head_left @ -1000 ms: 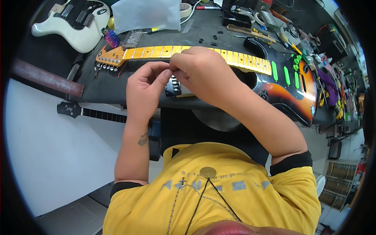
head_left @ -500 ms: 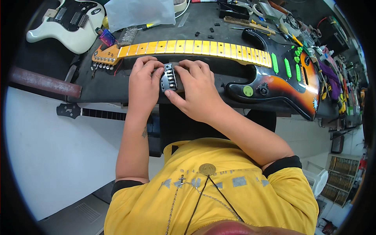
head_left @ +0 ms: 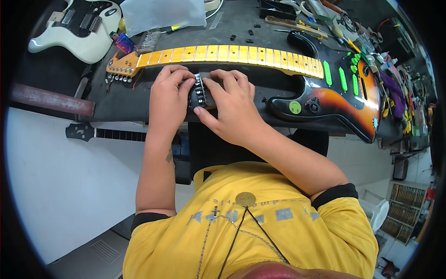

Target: The person adjusts individual saddles on a guitar bridge with a tool, wipes the components using a cloth, and drives screws into the bridge using a power drill.

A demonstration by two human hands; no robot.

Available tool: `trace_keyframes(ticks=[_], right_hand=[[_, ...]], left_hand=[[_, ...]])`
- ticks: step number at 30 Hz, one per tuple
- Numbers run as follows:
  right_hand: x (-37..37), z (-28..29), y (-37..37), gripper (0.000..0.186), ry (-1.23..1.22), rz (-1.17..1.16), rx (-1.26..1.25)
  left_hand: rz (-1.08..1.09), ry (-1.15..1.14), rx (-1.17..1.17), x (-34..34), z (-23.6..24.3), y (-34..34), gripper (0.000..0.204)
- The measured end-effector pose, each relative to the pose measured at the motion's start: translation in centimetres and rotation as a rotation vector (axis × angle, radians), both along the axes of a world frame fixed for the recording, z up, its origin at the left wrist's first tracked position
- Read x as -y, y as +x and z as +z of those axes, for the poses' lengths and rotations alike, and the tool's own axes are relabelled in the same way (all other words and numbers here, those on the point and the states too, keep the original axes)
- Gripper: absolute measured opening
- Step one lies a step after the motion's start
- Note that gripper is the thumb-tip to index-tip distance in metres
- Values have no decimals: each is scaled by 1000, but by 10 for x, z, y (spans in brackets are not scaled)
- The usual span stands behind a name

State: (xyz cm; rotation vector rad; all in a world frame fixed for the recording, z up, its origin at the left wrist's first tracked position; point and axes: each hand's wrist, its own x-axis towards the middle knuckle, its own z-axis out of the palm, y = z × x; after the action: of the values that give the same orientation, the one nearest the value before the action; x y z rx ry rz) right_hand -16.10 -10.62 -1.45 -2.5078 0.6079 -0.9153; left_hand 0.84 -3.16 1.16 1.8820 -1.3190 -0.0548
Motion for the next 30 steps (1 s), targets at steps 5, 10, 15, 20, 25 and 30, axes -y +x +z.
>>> trace_keyframes(ticks=[5,10,15,20,25,30], right_hand=[[0,-4,0,64,-21,-9,-1],[1,-4,0,63,-41,-4,18],[2,-4,-1,63,-39,-4,16],[2,-3,-2,62,6,-14,-7],[2,-4,0,63,-27,-11,8],[2,-2,-2,63,-22,-11,18]], left_hand=[[-10,-15,87,2,4,-5,9],[-26,32,196,1,10,-7,10],[-54,12,77,2,8,-5,11],[7,-2,-169,-6,6,3,12],[-28,-19,-201,-5,-6,3,12],[-69,6,-88,0,-5,4,12]])
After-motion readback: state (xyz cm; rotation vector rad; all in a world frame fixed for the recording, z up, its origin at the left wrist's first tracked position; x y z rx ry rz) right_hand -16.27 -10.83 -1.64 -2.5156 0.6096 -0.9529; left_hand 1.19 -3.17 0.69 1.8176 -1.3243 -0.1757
